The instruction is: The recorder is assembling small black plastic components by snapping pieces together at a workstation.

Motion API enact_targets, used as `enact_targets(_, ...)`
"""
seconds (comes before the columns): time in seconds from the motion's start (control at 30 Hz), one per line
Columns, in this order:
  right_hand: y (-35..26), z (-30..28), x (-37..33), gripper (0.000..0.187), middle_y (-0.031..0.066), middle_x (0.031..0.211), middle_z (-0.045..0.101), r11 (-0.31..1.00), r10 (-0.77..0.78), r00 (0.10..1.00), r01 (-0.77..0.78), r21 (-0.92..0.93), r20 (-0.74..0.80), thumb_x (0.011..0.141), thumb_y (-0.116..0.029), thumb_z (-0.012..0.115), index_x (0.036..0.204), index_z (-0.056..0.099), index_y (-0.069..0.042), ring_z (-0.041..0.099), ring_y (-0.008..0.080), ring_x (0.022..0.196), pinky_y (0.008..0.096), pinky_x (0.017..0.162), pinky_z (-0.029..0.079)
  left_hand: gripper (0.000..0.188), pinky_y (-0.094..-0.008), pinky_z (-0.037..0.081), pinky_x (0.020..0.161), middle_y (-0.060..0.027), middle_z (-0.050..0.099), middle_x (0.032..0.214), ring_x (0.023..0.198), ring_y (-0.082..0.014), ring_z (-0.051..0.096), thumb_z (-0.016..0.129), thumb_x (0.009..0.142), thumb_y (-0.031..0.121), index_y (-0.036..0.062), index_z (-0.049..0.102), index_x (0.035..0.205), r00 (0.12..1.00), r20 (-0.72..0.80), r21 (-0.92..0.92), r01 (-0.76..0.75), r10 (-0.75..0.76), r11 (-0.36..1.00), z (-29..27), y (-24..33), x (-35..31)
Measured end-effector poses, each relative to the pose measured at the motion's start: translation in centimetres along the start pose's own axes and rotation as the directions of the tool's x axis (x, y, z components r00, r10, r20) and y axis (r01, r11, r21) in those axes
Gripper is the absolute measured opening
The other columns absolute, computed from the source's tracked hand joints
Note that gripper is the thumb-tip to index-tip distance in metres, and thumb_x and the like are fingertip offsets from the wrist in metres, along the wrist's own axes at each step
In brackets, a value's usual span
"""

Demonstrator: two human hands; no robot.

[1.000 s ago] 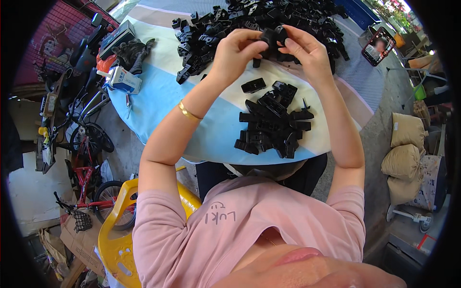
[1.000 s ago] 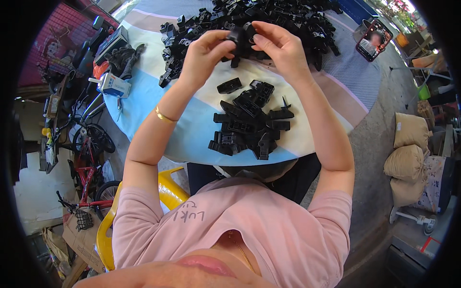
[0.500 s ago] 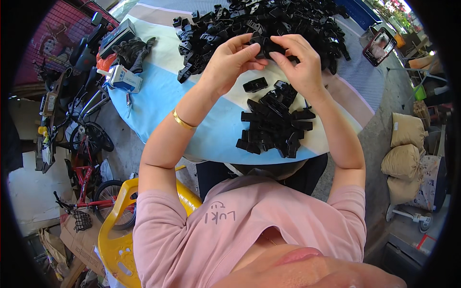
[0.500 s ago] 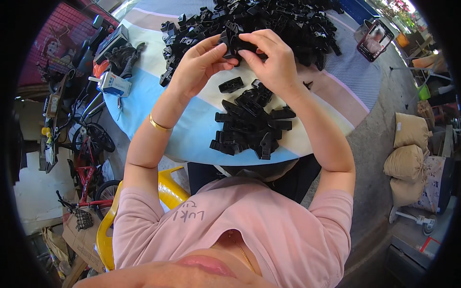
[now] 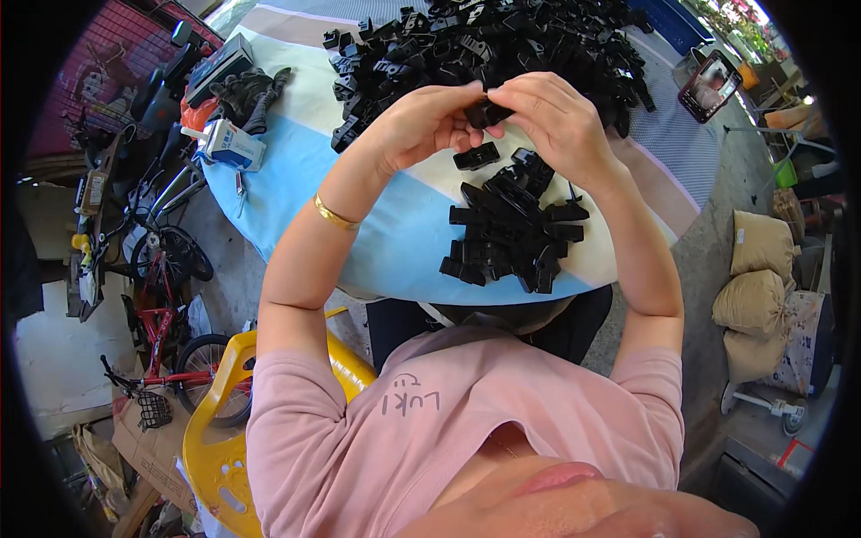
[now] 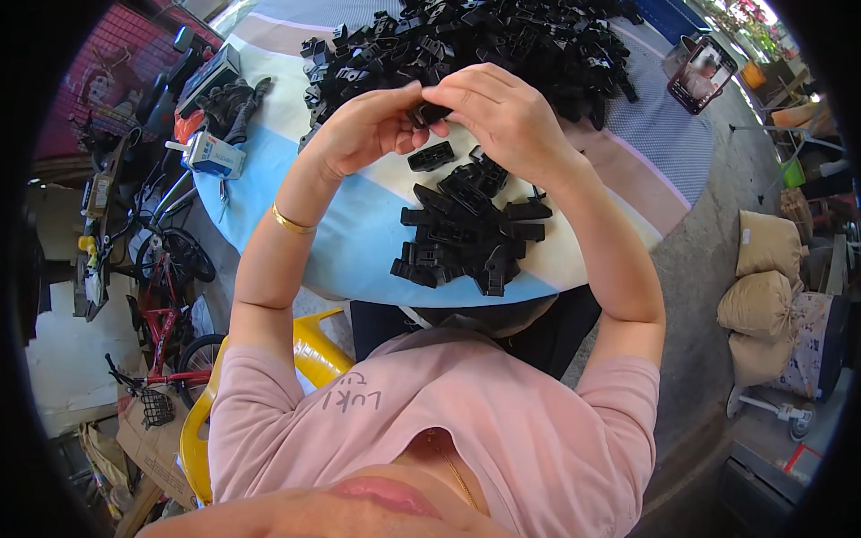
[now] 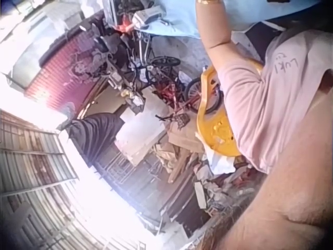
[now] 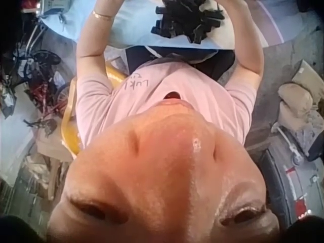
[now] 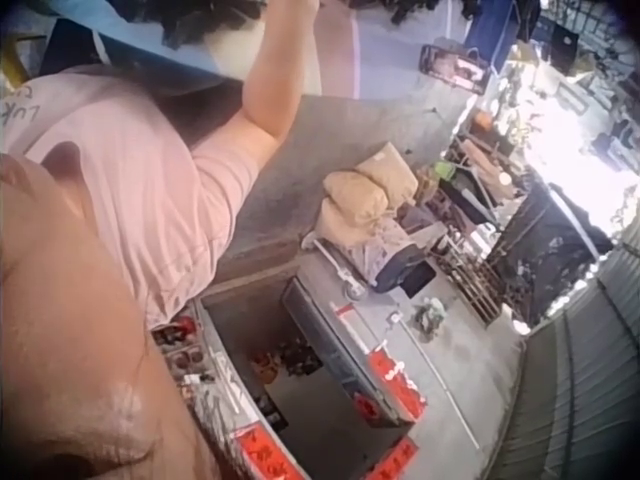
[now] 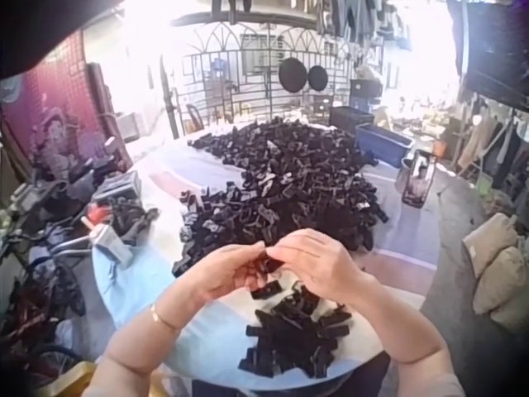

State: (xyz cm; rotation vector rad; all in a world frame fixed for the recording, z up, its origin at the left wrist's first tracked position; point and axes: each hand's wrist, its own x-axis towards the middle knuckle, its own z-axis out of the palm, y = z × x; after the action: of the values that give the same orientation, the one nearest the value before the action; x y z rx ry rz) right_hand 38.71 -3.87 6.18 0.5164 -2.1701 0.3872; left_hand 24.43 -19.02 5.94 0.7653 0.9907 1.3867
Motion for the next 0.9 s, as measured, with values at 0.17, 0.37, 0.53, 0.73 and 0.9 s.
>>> enact_targets(0.17, -1.4, 0.5, -0.2, 0.05, 0.008, 0.096, 0.065, 0.992, 0.112, 0.994, -0.112, -0.056, -0.007, 0.069, 0.0, 0.07, 0.117, 0.056, -0.006, 0.062, 0.0223, 0.088, 0.0301, 0.075, 0.052, 0.033, -0.0203, 0.047, 0.057, -0.0063, 0.064, 0.081, 0.067, -0.0088, 0.057, 0.064, 0.086, 0.026, -0.0046, 0.062, 0.098, 0.984, -0.155, 0.502, 0.002, 0.087, 0.865, 1.8, 0.0, -0.4)
enact_targets(0.37, -0.3, -0.6, 0.4, 0.048, 0.01, 0.102, 0.065, 0.979, 0.162, 0.981, -0.145, 0.146, -0.108, 0.074, -0.003, 0.069, 0.119, 0.054, -0.007, 0.062, 0.0222, 0.093, 0.0286, 0.076, 0.051, 0.025, -0.0239, 0.046, 0.052, -0.006, 0.064, 0.076, 0.061, -0.0091, 0.057, 0.066, 0.083, 0.018, -0.0013, 0.062, 0.099, 0.957, -0.168, 0.57, -0.1, 0.235, 0.816, 2.1, -0.2, -0.7)
enact_targets(0.53, 5.5, -2.6, -3.0, 0.026, 0.0064, 0.095, 0.065, 0.795, 0.606, 0.777, -0.588, 0.148, -0.171, 0.079, -0.015, 0.069, 0.102, 0.063, -0.004, 0.062, 0.0139, 0.076, 0.0225, 0.067, 0.049, 0.028, -0.034, 0.048, 0.072, -0.0142, 0.062, 0.086, 0.078, -0.0256, 0.059, 0.066, 0.079, 0.016, 0.0035, 0.062, 0.103, 0.939, 0.208, 0.903, -0.292, 0.272, 0.316, 3.9, -1.5, -1.3)
enact_targets(0.73, 4.8, -0.1, -2.5, 0.024, 0.0053, 0.08, 0.061, 0.839, 0.455, 0.885, -0.464, -0.284, -0.102, 0.08, -0.022, 0.068, 0.096, 0.065, -0.006, 0.059, 0.0164, 0.064, 0.026, 0.06, 0.046, 0.041, -0.0372, 0.041, 0.087, -0.0144, 0.054, 0.098, 0.096, -0.0326, 0.048, 0.071, 0.074, 0.032, 0.0039, 0.062, 0.104, 0.928, 0.275, 0.944, -0.31, 0.252, 0.112, 5.3, -2.9, -3.1)
enact_targets(0.9, 5.2, 0.2, -3.0, 0.024, 0.0044, 0.082, 0.062, 0.828, 0.468, 0.879, -0.471, -0.305, -0.09, 0.077, -0.019, 0.069, 0.098, 0.065, -0.007, 0.06, 0.0157, 0.068, 0.0256, 0.063, 0.049, 0.043, -0.0382, 0.047, 0.074, -0.0145, 0.057, 0.088, 0.084, -0.0321, 0.056, 0.072, 0.072, 0.034, 0.002, 0.061, 0.098, 0.852, -0.069, 0.998, 0.061, 0.519, 0.033, 3.7, -1.3, -5.8)
